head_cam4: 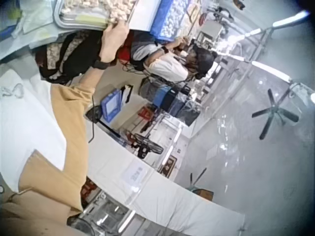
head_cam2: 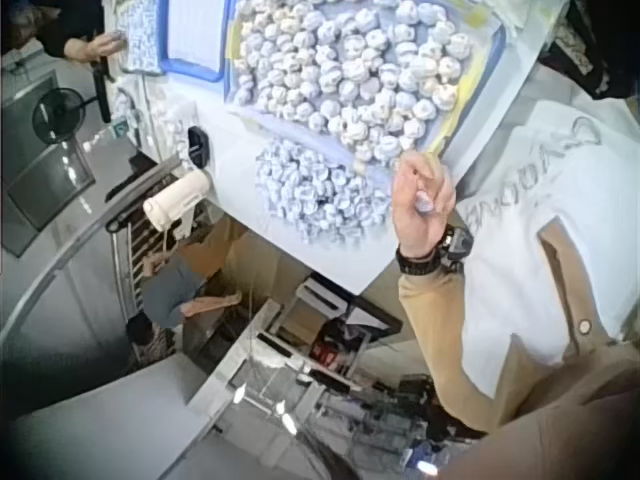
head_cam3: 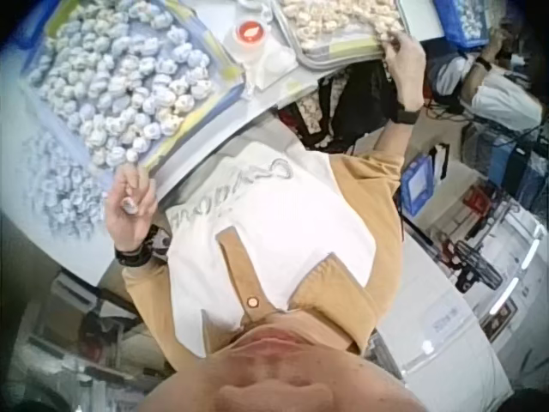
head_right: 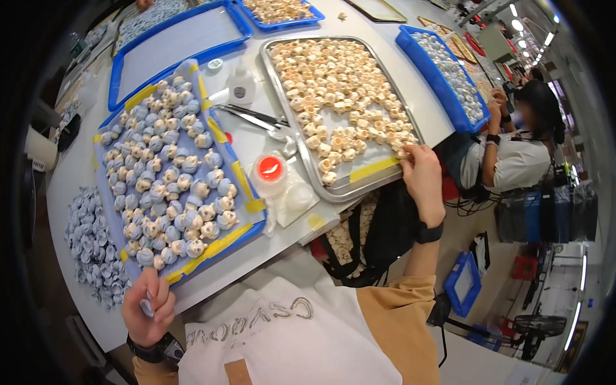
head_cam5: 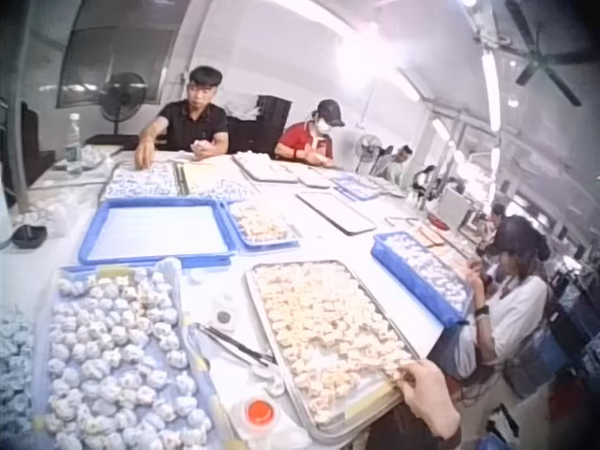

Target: The person repeatedly picks up small blue and white plastic components from trays on a table. They apply a red substance from a small container to the white component and then press it into the blue component. The assembled items are placed back onto a blue tray.

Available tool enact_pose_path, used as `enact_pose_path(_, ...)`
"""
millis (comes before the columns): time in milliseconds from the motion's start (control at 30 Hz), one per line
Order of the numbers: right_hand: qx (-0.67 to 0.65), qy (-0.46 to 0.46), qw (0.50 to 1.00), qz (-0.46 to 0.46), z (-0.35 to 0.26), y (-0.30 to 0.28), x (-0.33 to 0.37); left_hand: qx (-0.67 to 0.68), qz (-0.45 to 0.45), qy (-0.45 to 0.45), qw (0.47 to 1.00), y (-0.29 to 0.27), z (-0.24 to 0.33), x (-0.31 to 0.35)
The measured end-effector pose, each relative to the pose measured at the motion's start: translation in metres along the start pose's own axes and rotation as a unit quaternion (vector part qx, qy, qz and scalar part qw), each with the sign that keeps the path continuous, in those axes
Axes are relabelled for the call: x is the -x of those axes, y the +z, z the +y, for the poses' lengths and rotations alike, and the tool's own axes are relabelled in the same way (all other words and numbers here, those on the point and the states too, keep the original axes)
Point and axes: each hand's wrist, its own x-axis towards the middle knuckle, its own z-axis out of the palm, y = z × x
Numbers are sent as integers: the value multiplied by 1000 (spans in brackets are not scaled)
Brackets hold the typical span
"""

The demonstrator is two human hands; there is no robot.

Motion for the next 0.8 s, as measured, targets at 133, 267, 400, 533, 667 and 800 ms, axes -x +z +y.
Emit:
enact_pose_path(133, -8, 14, 1000, -20, -5, 3, -7, 122, 7, 34, 992, 12, 3, -12)
enact_pose_path(267, 14, -49, 997, 59, -22, -5, 6, 121, 84, 24, 989, 42, 10, -16)
enact_pose_path(400, -261, 42, 963, 55, -86, -21, 25, 31, -13, -18, 999, 31, 12, -16)
enact_pose_path(533, -428, -66, 900, -38, -143, -32, 54, -38, -50, -26, 998, 29, 9, -13)
enact_pose_path(667, -492, -246, 807, -213, -195, -33, 58, -125, -78, -2, 989, 20, 7, -17)
enact_pose_path(800, -516, -328, 757, -230, -240, -11, 67, -284, -8, 88, 955, 33, 5, -18)
